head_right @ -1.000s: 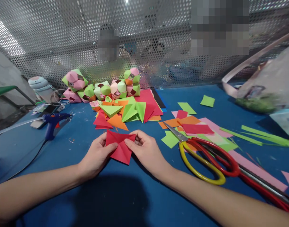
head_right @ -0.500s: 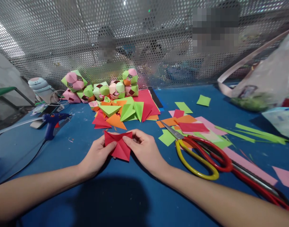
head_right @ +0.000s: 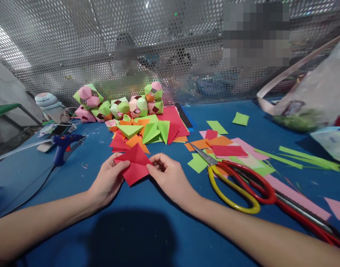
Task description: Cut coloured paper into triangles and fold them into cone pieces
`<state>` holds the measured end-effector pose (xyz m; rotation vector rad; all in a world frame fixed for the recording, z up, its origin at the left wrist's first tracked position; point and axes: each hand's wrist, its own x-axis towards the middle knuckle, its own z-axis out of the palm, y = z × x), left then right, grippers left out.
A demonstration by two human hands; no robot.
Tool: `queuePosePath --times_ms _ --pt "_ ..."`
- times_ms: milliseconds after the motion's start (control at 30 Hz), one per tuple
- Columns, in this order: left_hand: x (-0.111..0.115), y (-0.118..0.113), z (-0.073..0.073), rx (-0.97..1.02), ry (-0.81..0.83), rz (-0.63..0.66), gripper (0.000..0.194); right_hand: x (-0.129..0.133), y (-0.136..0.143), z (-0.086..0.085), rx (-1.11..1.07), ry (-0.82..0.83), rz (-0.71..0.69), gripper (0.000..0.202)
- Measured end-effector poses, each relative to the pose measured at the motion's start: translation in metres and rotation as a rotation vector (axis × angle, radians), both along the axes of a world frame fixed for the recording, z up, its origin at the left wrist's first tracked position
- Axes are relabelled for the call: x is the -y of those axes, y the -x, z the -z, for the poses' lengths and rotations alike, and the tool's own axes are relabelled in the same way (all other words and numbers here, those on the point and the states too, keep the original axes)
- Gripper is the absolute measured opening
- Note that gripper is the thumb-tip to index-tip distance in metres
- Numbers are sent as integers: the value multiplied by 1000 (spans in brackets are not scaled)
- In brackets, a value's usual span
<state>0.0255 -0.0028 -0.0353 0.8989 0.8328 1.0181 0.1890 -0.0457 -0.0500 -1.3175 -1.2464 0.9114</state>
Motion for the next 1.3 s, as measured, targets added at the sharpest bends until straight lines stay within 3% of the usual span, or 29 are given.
queuePosePath --times_ms 200,433,600,700,900,1033,1300 --pt "0 1 -2 -33 14 86 22 0 -3 -3 20 -42 -4 14" --pt "0 2 -5 -306 -108 162 19 0 -5 -4 83 -88 -5 16" --pt "-4 4 -8 -252 -152 146 21 -1 -8 -3 80 -116 -39 21" --pt "-2 2 -7 -240 -116 218 22 -1 -8 -1 92 -122 -99 21" --pt "3 -2 -1 -133 -47 173 24 -3 -4 4 -31 -10 28 22" --pt "2 -3 2 -114 -43 140 21 -4 -1 3 -7 -4 27 23" --pt "3 -3 1 -119 -86 197 17 -2 1 2 -91 -4 60 28"
